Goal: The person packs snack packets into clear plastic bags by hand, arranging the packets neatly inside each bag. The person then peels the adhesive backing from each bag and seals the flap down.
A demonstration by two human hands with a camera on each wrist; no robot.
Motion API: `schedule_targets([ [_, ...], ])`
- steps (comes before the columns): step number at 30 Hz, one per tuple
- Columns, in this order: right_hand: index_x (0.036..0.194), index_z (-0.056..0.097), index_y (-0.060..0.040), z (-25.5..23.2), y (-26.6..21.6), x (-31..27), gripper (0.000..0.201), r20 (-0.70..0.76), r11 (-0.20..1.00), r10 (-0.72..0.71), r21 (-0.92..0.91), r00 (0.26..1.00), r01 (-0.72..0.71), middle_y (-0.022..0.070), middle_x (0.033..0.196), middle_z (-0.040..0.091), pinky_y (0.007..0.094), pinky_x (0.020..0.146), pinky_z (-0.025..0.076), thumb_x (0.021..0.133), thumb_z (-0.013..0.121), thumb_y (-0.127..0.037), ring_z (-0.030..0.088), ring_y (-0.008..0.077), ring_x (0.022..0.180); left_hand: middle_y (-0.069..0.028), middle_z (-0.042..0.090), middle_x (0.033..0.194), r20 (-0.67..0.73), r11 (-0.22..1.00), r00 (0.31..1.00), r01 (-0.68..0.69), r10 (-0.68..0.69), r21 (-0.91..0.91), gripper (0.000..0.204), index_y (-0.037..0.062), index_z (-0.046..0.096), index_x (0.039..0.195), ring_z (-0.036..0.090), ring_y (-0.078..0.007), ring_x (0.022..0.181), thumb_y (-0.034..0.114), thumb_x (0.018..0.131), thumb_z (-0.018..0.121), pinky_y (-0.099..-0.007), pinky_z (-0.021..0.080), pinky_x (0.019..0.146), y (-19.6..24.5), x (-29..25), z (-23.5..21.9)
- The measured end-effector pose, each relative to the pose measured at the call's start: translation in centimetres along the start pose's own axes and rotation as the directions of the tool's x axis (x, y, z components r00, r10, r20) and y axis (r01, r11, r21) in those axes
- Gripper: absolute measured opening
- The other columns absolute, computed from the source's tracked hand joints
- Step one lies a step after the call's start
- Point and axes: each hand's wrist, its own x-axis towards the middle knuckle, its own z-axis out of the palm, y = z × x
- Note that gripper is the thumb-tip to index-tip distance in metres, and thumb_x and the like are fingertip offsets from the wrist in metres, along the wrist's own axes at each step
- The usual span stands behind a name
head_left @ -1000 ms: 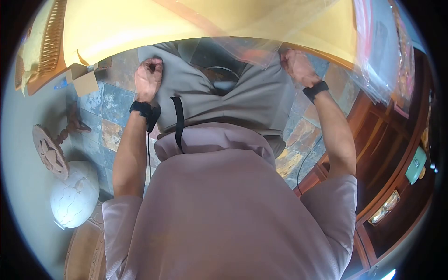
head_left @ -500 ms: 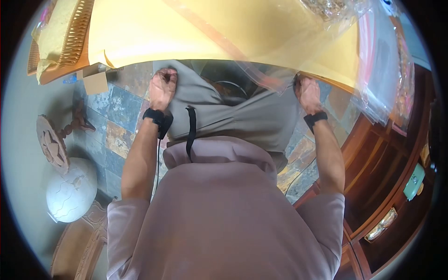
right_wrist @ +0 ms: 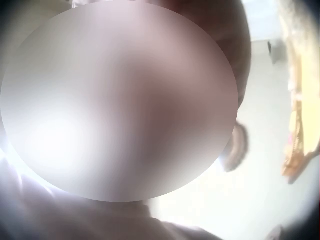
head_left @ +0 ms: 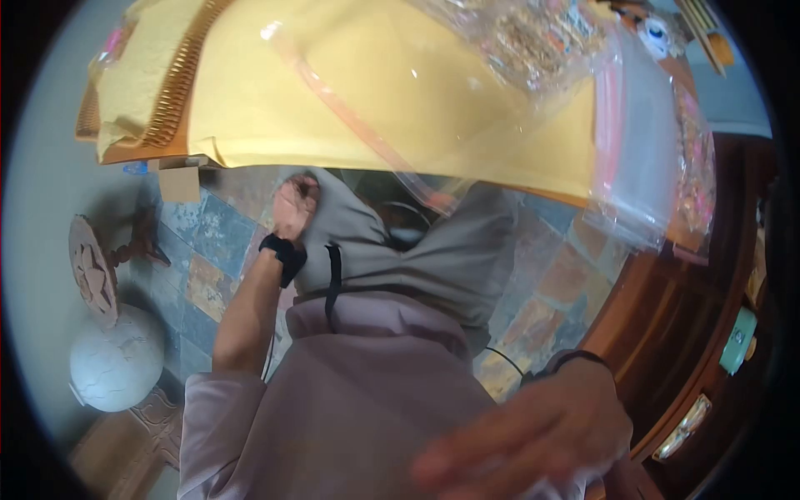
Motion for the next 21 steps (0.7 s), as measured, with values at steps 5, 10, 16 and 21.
schedule_targets([
  [5,0.153,0.026,0.0161,1.6,1.0,1.8,0.089,0.03,0.922,-0.362,0.16,0.932,0.353,0.0521,0.14,0.041,0.0625,0.113,0.038,0.104,0.052,-0.054,0.038,0.0659,0.137,-0.0038,0.069,0.096,0.345,0.829,0.928,0.301,-0.141,-0.472,0.02,-0.0015,0.065,0.108,0.061,-0.0083,0.076,0.006,0.09,0.061,-0.0252,0.051,0.067,2.5,-0.7,-3.1],
  [10,0.146,0.038,0.0163,4.5,0.7,2.0,0.077,-0.393,0.922,-0.299,0.116,0.87,0.369,0.0445,0.138,0.05,0.0586,0.102,0.05,0.104,0.057,-0.045,0.052,0.0554,0.131,-0.0022,0.069,0.107,0.479,0.896,0.852,0.365,-0.212,-0.253,0.032,0.0028,0.063,0.123,0.064,-0.0104,0.09,0.015,0.095,0.07,-0.0253,0.052,0.075,12.8,-4.3,-9.0],
  [16,0.145,0.044,0.0045,-3.3,0.5,0.0,0.058,-0.514,0.713,-0.396,-0.695,0.761,-0.098,0.0216,0.107,0.071,0.0444,0.083,0.056,0.106,0.056,-0.036,0.071,0.0386,0.09,-0.0029,0.071,0.099,0.577,0.956,0.797,-0.001,0.177,-0.293,0.034,-0.0012,0.064,0.125,0.064,-0.0084,0.093,0.017,0.098,0.072,-0.025,0.052,0.079,25.3,-6.3,-19.1],
  [21,0.138,0.053,0.0026,-10.0,3.2,-3.1,0.044,-0.284,0.122,-0.683,-0.953,0.673,-0.278,0.013,0.091,0.065,0.0377,0.081,0.047,0.101,0.064,-0.017,0.058,0.0266,0.092,-0.0009,0.073,0.099,0.281,0.963,0.926,-0.208,0.25,-0.171,0.026,0.0045,0.071,0.118,0.066,-0.0072,0.094,0.021,0.098,0.073,-0.0283,0.055,0.081,31.4,-0.5,-25.0],
])
